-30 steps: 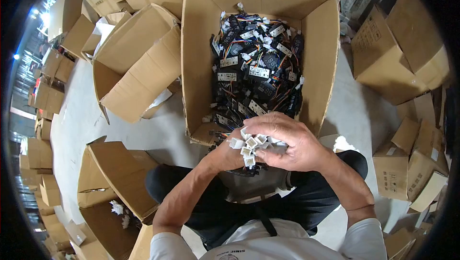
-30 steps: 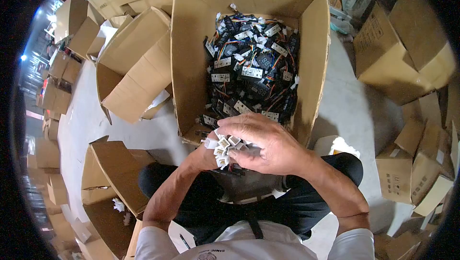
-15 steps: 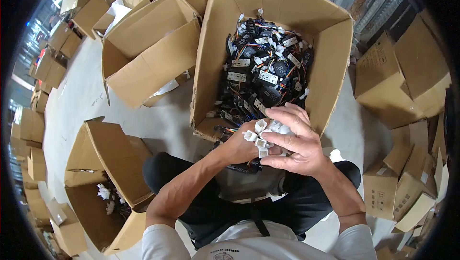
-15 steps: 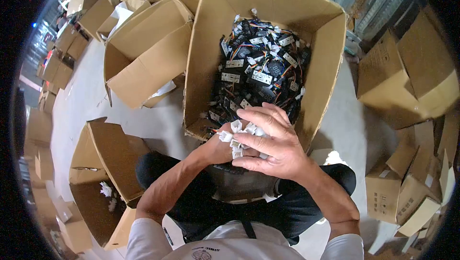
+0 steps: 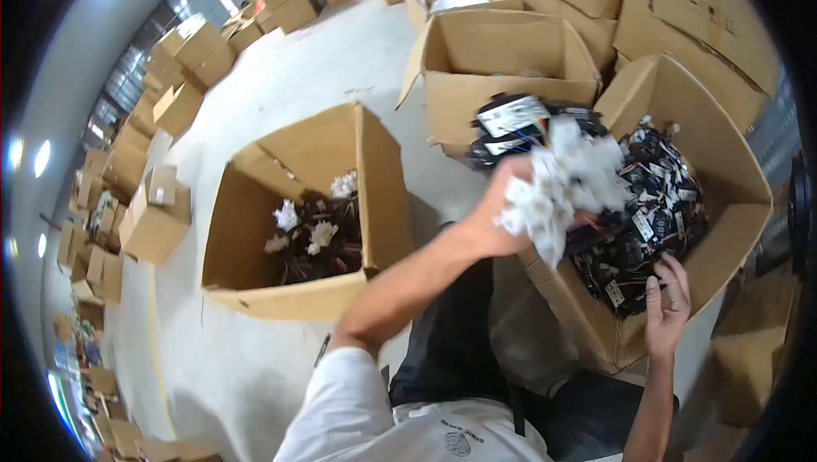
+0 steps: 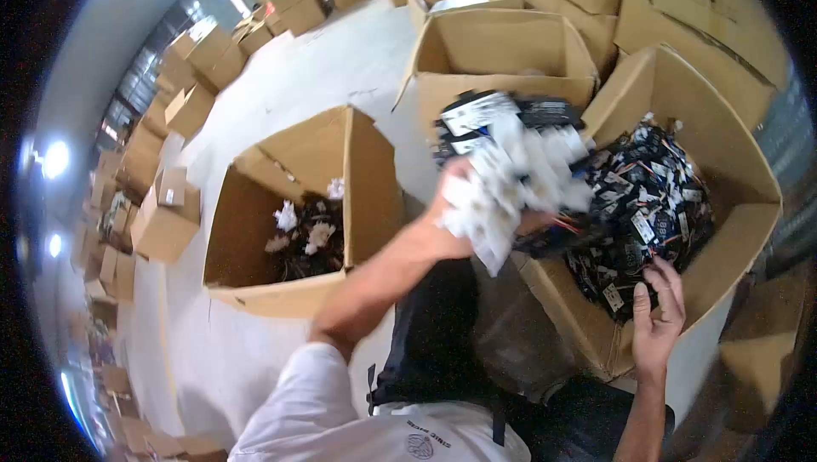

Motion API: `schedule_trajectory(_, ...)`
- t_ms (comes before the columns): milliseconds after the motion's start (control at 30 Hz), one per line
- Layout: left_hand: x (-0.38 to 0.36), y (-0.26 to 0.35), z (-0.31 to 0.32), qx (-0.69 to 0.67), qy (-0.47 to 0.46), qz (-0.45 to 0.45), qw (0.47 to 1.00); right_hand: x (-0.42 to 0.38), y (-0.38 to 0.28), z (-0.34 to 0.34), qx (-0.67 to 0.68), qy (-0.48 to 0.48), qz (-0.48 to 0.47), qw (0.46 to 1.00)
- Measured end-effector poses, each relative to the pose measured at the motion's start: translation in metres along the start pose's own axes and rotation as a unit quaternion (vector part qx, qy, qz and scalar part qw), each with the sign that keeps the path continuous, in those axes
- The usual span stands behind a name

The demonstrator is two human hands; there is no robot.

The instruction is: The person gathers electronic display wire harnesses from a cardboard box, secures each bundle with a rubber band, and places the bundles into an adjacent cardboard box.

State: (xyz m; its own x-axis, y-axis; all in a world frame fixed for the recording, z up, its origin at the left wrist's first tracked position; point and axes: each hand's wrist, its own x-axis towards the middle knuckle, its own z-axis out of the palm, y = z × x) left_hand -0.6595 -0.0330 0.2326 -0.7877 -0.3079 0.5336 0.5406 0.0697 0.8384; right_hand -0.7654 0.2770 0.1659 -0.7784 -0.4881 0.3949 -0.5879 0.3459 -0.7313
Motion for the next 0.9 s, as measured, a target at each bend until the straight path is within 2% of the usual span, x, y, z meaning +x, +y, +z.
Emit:
schedule_trajectory(33, 0.000, 0.011, -0.024, 0.350, 0.025, 0.179, 0.919, 0.000, 0.005, 0.004, -0.004, -0.020, -0.022, 1.000)
schedule_trajectory(67, -0.002, 0.041, -0.041, 0.269, 0.122, 0.018, 0.955, 0.000, -0.001, 0.007, -0.007, -0.034, -0.020, 0.999)
schedule_trajectory(100, -0.001, 0.073, -0.060, 0.177, 0.209, -0.140, 0.952, -0.001, -0.007, 0.009, -0.010, -0.044, -0.016, 0.999)
schedule_trajectory(133, -0.002, 0.080, -0.089, 0.074, 0.342, -0.105, 0.931, -0.001, -0.008, 0.011, -0.006, -0.044, -0.017, 0.999)
schedule_trajectory(167, -0.005, 0.095, -0.119, 0.038, 0.401, -0.068, 0.913, -0.001, -0.008, 0.011, -0.011, -0.053, -0.006, 0.999)
schedule_trajectory(233, -0.027, 0.115, -0.181, 0.107, 0.442, -0.053, 0.889, -0.002, -0.003, 0.014, -0.016, -0.065, 0.004, 0.998)
schedule_trajectory(300, -0.051, 0.111, -0.239, 0.173, 0.452, -0.030, 0.875, -0.001, 0.005, 0.018, 0.003, -0.071, 0.038, 0.997)
schedule_trajectory(333, -0.067, 0.107, -0.264, 0.197, 0.439, -0.042, 0.876, 0.002, 0.006, 0.021, -0.006, -0.080, 0.027, 0.996)
schedule_trajectory(367, -0.091, 0.097, -0.304, 0.216, 0.412, -0.098, 0.880, 0.003, 0.010, 0.024, -0.005, -0.086, 0.025, 0.996)
schedule_trajectory(433, -0.134, 0.083, -0.341, 0.283, 0.442, -0.183, 0.831, 0.004, 0.017, 0.029, 0.016, -0.125, 0.049, 0.991)
schedule_trajectory(500, -0.177, 0.066, -0.378, 0.465, 0.441, -0.263, 0.721, 0.008, 0.016, 0.033, 0.003, -0.146, 0.045, 0.988)
schedule_trajectory(533, -0.212, 0.051, -0.409, 0.350, 0.465, -0.170, 0.795, 0.008, 0.014, 0.036, 0.021, -0.164, 0.072, 0.984)
schedule_trajectory(567, -0.237, 0.042, -0.438, 0.354, 0.520, -0.175, 0.758, 0.007, 0.011, 0.037, 0.039, -0.182, 0.100, 0.977)
schedule_trajectory(600, -0.262, 0.038, -0.465, 0.299, 0.598, -0.211, 0.713, 0.008, 0.005, 0.038, 0.027, -0.195, 0.098, 0.975)
schedule_trajectory(667, -0.290, 0.048, -0.488, 0.321, 0.657, -0.348, 0.586, 0.009, 0.005, 0.043, 0.034, -0.203, 0.095, 0.974)
schedule_trajectory(700, -0.337, 0.032, -0.539, 0.279, 0.642, -0.320, 0.639, 0.009, 0.005, 0.045, 0.041, -0.206, 0.091, 0.973)
schedule_trajectory(767, -0.345, 0.036, -0.530, 0.223, 0.638, -0.345, 0.651, 0.012, 0.005, 0.049, 0.035, -0.222, 0.078, 0.971)
schedule_trajectory(833, -0.327, 0.050, -0.529, 0.293, 0.638, -0.357, 0.616, 0.016, 0.000, 0.053, 0.030, -0.230, 0.059, 0.971)
schedule_trajectory(867, -0.313, 0.053, -0.528, 0.391, 0.555, -0.272, 0.682, 0.016, 0.012, 0.055, 0.021, -0.229, 0.003, 0.973)
schedule_trajectory(900, -0.234, 0.084, -0.446, 0.536, 0.516, -0.338, 0.577, 0.019, 0.008, 0.056, 0.006, -0.246, 0.004, 0.969)
